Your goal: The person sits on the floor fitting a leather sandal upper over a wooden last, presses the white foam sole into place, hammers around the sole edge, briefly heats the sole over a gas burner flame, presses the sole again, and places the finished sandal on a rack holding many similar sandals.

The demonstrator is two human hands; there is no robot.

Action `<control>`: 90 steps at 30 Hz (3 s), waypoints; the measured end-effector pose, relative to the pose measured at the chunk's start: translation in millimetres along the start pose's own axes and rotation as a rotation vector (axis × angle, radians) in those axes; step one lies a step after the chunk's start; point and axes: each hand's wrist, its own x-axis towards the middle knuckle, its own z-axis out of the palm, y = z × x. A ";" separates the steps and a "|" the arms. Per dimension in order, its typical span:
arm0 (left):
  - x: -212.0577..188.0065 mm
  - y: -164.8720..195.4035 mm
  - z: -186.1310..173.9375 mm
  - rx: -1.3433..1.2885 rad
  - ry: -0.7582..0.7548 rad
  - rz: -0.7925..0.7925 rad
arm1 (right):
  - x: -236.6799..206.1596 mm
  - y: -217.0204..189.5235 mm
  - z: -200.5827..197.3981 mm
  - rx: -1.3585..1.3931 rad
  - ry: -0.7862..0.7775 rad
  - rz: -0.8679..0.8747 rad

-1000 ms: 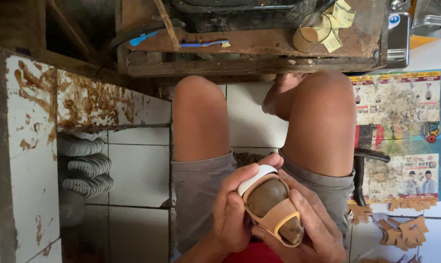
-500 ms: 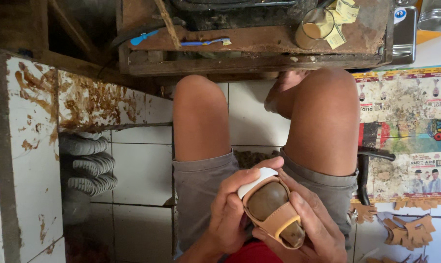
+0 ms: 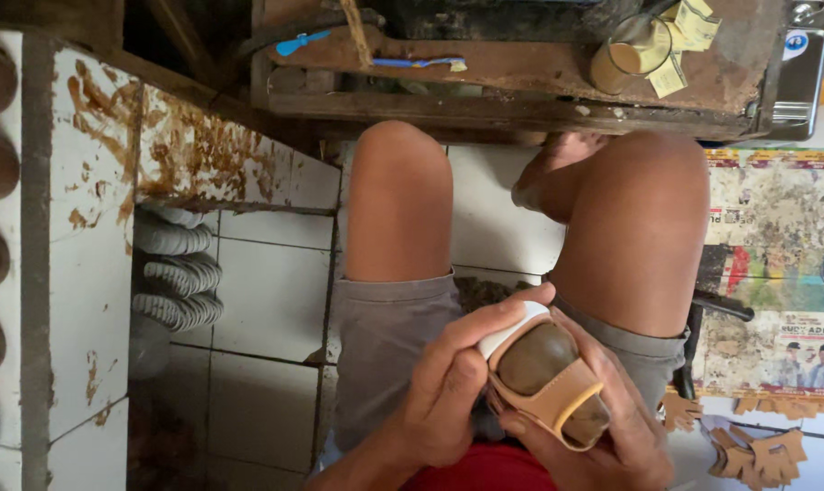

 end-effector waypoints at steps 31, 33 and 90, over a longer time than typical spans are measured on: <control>-8.8 6.2 5.5 -0.652 -0.238 -0.735 | -60.3 47.4 -106.6 0.847 -0.081 0.560; -25.5 -3.7 11.5 -0.517 -0.263 -0.668 | -74.5 38.7 -102.6 0.726 -0.228 0.560; 145.2 33.5 -14.0 0.912 -0.209 0.293 | 106.4 29.2 -56.1 -0.290 0.098 -0.153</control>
